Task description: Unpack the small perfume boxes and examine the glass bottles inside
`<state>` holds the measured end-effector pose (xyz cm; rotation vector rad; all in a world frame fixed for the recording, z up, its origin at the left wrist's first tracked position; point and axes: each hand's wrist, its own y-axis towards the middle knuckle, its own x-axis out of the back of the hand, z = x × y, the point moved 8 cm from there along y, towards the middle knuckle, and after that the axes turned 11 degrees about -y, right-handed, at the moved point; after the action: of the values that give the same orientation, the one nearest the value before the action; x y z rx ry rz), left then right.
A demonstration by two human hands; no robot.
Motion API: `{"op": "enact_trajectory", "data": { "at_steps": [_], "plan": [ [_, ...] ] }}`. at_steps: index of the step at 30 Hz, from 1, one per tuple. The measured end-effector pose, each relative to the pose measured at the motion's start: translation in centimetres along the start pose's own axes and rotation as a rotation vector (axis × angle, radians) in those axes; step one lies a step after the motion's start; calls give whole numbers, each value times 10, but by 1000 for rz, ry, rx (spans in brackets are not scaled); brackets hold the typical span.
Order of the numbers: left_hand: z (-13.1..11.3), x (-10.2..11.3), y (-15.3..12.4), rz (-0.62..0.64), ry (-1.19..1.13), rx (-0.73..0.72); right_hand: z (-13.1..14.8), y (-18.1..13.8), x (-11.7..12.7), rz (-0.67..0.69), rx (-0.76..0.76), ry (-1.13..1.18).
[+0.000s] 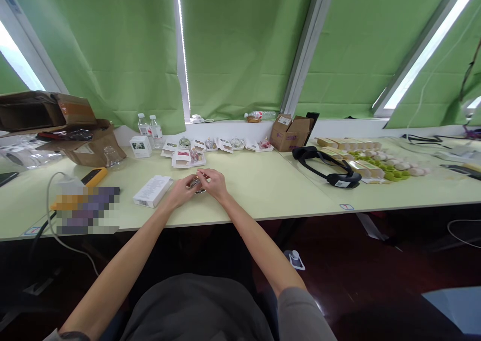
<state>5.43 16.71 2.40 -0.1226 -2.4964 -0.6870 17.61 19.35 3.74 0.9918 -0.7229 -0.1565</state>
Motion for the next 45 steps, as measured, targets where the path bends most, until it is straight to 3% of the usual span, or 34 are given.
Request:
{"op": "enact_trajectory", "data": {
  "at_steps": [11,26,45],
  "plan": [
    [-1,0,0,-7,-7,-4,1,0,-1,31,48,-1],
    [-1,1,-1,-10,-1,-20,-4,1,-2,19,-39,99],
    [1,1,0,-14,-13,-26,-5,1,-4,59,-80,64]
  ]
}}
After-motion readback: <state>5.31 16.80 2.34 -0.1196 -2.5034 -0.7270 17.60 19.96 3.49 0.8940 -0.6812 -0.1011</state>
